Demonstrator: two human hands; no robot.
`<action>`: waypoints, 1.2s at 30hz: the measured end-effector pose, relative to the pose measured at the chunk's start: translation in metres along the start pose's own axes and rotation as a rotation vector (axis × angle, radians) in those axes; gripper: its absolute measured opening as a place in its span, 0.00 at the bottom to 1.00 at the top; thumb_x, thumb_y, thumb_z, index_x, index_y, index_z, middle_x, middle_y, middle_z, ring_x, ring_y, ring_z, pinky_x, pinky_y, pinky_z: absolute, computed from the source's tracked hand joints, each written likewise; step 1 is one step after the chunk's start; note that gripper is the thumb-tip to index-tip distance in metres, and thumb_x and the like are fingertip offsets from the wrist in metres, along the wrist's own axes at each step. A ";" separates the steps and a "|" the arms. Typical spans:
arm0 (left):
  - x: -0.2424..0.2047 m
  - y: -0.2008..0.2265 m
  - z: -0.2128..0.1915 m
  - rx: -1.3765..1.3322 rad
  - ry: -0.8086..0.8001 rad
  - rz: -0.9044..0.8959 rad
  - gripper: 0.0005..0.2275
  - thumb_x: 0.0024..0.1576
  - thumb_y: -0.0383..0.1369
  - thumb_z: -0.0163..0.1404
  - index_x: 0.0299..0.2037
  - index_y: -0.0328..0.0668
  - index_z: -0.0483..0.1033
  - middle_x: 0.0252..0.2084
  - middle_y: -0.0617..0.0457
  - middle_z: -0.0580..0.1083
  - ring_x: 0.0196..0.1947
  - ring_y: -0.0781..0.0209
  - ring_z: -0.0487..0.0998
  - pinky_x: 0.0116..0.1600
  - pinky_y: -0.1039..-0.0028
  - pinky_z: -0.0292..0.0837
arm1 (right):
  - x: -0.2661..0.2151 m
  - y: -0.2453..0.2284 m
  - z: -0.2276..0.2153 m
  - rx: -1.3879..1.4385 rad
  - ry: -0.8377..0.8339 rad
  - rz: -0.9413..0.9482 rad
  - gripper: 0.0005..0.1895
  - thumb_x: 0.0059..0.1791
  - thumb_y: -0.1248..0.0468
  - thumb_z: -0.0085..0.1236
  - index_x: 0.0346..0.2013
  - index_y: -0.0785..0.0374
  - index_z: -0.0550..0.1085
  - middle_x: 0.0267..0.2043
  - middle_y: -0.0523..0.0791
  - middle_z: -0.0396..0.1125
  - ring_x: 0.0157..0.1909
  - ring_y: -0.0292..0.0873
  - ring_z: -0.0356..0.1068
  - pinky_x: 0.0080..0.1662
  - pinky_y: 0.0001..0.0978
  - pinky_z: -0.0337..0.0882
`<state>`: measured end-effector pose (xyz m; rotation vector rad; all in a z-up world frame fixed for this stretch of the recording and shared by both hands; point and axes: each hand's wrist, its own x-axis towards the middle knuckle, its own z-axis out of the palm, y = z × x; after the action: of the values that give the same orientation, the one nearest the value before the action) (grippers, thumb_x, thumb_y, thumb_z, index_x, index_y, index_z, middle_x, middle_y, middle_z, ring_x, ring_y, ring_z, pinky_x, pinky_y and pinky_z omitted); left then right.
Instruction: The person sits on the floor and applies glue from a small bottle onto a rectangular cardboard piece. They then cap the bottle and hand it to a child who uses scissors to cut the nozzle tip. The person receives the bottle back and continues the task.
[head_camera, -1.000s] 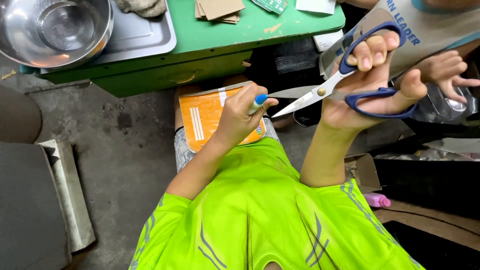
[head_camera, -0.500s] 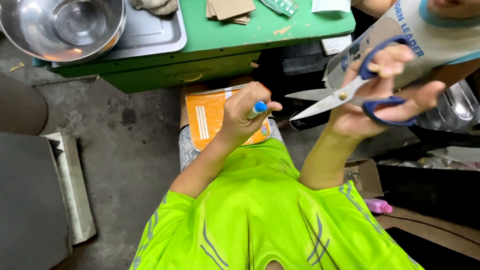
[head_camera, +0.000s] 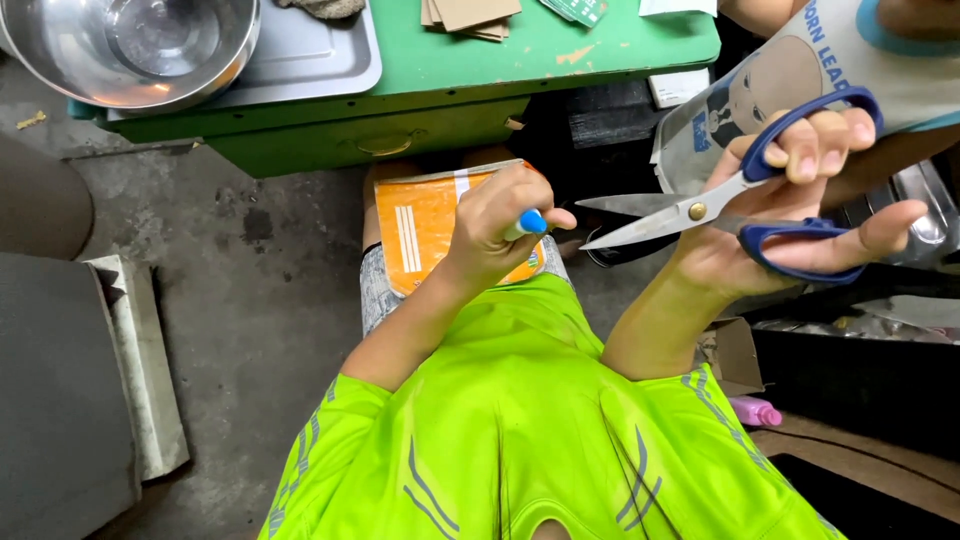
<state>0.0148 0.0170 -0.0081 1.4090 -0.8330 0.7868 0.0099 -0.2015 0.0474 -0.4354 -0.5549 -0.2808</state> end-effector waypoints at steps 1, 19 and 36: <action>0.000 0.001 0.000 0.000 0.000 -0.001 0.09 0.60 0.27 0.58 0.37 0.37 0.67 0.29 0.50 0.66 0.27 0.54 0.67 0.34 0.66 0.64 | -0.001 -0.001 0.000 0.000 0.001 0.000 0.28 0.52 0.41 0.58 0.55 0.59 0.71 0.48 0.37 0.70 0.47 0.31 0.69 0.58 0.20 0.72; -0.019 0.002 0.047 -0.955 0.396 -0.694 0.33 0.57 0.39 0.64 0.67 0.26 0.65 0.47 0.45 0.76 0.27 0.65 0.67 0.31 0.79 0.62 | 0.005 0.063 0.043 -0.066 0.359 -0.261 0.31 0.38 0.42 0.68 0.39 0.63 0.70 0.37 0.42 0.65 0.39 0.33 0.68 0.51 0.21 0.69; 0.033 -0.010 -0.005 -0.392 0.457 -0.456 0.13 0.56 0.30 0.63 0.46 0.28 0.77 0.34 0.40 0.80 0.29 0.67 0.77 0.36 0.80 0.77 | -0.058 0.066 -0.052 -1.026 0.063 0.116 0.15 0.55 0.71 0.53 0.56 0.68 0.67 0.56 0.51 0.64 0.57 0.43 0.69 0.62 0.35 0.71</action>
<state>0.0405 0.0209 0.0150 0.9603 -0.2699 0.5229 0.0108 -0.1601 -0.0462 -1.4396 -0.2846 -0.4575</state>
